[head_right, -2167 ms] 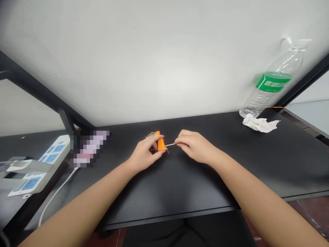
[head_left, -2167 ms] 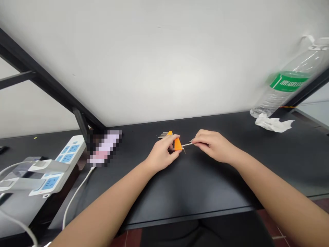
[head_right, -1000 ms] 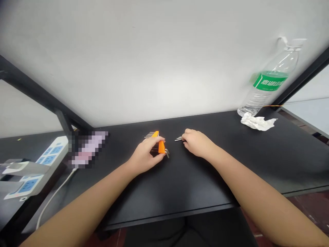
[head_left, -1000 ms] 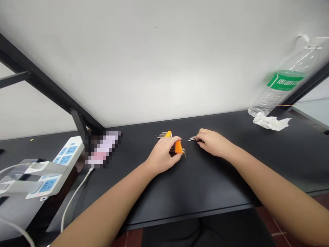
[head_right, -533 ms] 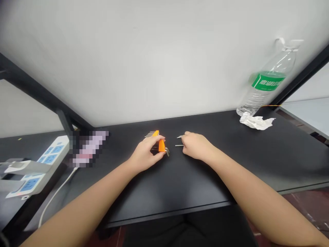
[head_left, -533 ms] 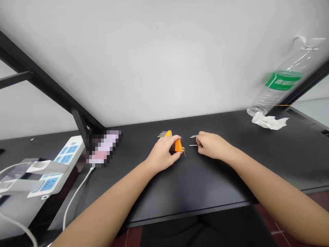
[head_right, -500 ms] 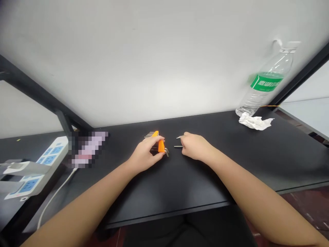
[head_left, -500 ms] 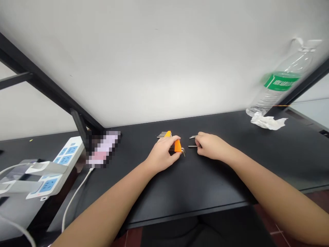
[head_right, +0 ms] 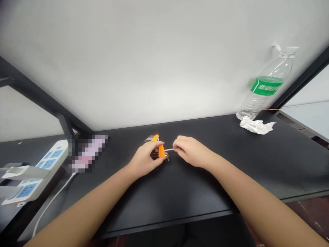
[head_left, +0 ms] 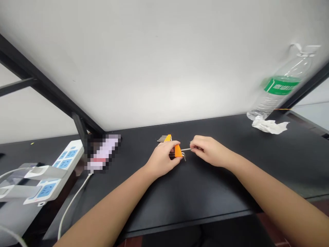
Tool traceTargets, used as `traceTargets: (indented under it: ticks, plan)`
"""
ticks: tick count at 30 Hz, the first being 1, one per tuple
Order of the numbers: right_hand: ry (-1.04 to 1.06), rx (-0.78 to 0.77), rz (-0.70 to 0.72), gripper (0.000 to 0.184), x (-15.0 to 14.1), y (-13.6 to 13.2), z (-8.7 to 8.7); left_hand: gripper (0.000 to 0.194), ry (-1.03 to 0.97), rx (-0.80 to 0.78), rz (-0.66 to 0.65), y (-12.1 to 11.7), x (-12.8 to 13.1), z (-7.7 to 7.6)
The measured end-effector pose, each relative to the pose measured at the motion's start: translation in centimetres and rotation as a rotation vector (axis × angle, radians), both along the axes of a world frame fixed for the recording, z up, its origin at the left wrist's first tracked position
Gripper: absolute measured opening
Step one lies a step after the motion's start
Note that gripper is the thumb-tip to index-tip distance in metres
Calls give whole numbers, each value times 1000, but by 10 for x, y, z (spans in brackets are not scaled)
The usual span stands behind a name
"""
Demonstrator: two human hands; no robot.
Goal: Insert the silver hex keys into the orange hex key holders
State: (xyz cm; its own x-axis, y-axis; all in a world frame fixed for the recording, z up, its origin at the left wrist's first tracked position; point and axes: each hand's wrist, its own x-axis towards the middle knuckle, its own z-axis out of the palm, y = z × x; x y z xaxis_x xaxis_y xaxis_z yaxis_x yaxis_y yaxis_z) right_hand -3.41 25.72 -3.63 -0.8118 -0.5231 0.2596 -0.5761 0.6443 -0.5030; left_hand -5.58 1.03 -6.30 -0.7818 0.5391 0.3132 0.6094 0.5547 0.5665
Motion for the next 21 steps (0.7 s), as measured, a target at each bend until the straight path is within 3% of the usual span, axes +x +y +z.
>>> traceTargets:
  ticks: [8, 21]
  plan:
    - [120, 167, 59, 20, 3, -8, -8, 45, 88, -32, -10, 2, 2, 1]
    - [135, -62, 66, 19, 3, 4, 1, 47, 52, 1, 37, -2, -1, -3]
